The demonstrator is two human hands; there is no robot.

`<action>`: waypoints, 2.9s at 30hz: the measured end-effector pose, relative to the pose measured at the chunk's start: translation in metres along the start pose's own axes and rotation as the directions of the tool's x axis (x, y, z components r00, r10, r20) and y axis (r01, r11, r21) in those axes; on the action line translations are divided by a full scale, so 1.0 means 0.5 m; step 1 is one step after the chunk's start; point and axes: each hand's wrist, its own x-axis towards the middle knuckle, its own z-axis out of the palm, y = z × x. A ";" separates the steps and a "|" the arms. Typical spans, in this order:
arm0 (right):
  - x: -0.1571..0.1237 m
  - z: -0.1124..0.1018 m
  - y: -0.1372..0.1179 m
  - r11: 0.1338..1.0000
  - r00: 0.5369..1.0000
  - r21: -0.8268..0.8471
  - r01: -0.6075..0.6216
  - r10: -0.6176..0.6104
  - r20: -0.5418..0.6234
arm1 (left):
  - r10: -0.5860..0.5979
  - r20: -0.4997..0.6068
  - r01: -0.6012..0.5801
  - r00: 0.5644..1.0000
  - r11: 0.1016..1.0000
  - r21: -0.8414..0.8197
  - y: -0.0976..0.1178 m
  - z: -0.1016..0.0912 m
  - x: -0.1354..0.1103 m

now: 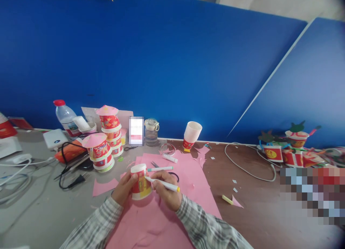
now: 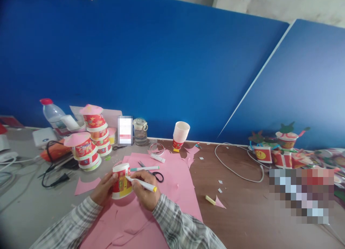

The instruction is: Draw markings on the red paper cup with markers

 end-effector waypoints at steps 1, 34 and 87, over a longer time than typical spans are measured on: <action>-0.001 0.000 0.000 1.000 1.000 -0.001 0.001 -0.001 0.004 | 0.004 0.000 -0.004 1.000 1.000 0.006 0.000 0.000 0.000; -0.007 0.001 0.010 0.996 0.999 0.091 0.019 -0.022 0.031 | 0.028 0.004 -0.028 1.000 0.997 0.067 -0.001 -0.003 0.002; 0.042 -0.060 0.037 0.999 0.952 -0.047 0.002 -0.017 -0.305 | 0.006 -0.034 -0.008 0.999 0.998 -0.061 -0.009 -0.018 0.002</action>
